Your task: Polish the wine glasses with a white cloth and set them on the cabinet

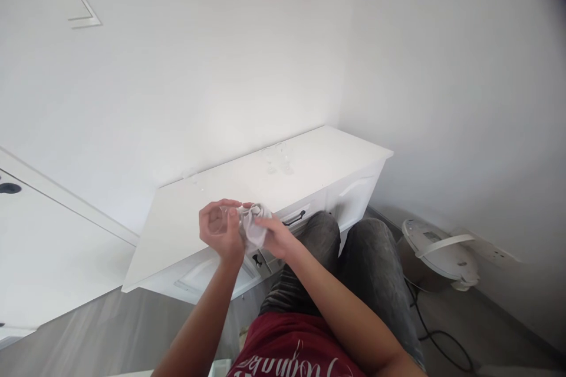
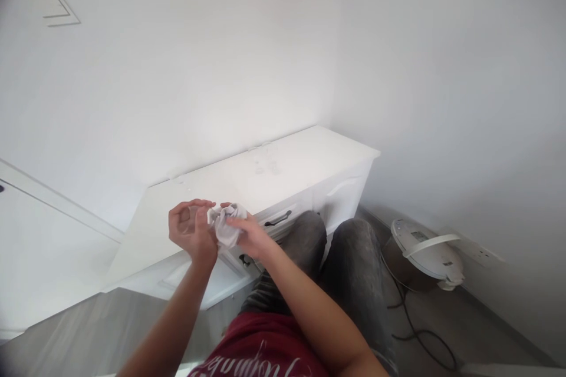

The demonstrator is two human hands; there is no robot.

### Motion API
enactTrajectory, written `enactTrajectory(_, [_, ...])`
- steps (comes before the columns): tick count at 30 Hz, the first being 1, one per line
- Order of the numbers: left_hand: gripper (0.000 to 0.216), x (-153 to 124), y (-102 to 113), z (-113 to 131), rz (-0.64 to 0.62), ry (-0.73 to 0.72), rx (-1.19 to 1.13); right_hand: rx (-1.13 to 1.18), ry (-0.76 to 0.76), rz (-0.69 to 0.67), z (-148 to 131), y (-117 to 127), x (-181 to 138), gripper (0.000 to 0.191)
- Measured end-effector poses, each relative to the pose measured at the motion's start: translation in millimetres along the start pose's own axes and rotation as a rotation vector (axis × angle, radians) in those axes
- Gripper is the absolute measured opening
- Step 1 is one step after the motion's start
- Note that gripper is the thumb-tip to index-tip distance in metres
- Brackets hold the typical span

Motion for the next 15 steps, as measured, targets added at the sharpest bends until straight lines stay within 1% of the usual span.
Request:
enactTrajectory(2, [0.026,-13.1,-5.1,3.7,-0.146,-0.05,-0.019,0.035,0.009,0.07,10.3,-3.3,1.6,0.031])
enactTrajectory(4, [0.026,-22.3,-9.2,7.7,-0.273,-0.053,-0.008,-0.009,0.077,0.173,18.6,-1.9,3.5,0.034])
enactTrajectory(5, [0.026,-24.3,-10.5,9.6,-0.283,-0.024,-0.008,-0.036,0.116,0.212,21.3,-0.3,3.2,0.034])
enactTrajectory(6, [0.025,-24.5,-11.5,11.1,-0.247,0.032,-0.02,-0.062,0.164,0.251,23.0,1.6,1.7,0.033])
enactTrajectory(7, [0.025,-23.2,-12.3,12.2,-0.196,0.123,-0.045,-0.082,0.222,0.29,23.6,3.6,-1.1,0.032])
enactTrajectory(9, [0.022,-17.9,-14.5,12.5,-0.144,0.402,-0.113,-0.179,0.382,0.337,22.4,7.3,-8.4,0.029])
enactTrajectory(10, [0.022,-14.7,-15.7,12.1,-0.146,0.547,-0.147,-0.247,0.469,0.34,21.1,8.8,-11.7,0.028])
enactTrajectory(11, [0.023,-11.6,-16.7,11.8,-0.169,0.656,-0.175,-0.29,0.518,0.329,20.2,10.4,-13.8,0.028])
enactTrajectory(12, [0.023,-8.3,-17.2,11.6,-0.204,0.703,-0.194,-0.301,0.519,0.309,19.8,12.3,-14.1,0.03])
enactTrajectory(13, [0.023,-4.7,-17.1,11.7,-0.241,0.677,-0.198,-0.281,0.474,0.284,20.0,14.4,-12.6,0.032])
enactTrajectory(14, [0.022,-0.7,-16.2,12.1,-0.277,0.59,-0.19,-0.235,0.386,0.254,20.7,16.7,-9.6,0.033])
enactTrajectory(15, [0.021,3.4,-15.0,12.5,-0.331,0.472,-0.175,-0.177,0.272,0.22,21.9,19.1,-5.8,0.034])
Point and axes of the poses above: each hand's wrist, its own x-axis towards the middle knuckle, its own y-axis out of the back of the hand, z = x × y, the point moved 1 cm from there along x, towards the middle knuckle, and after that the axes turned 15 degrees about x, right-handed, at the moved point
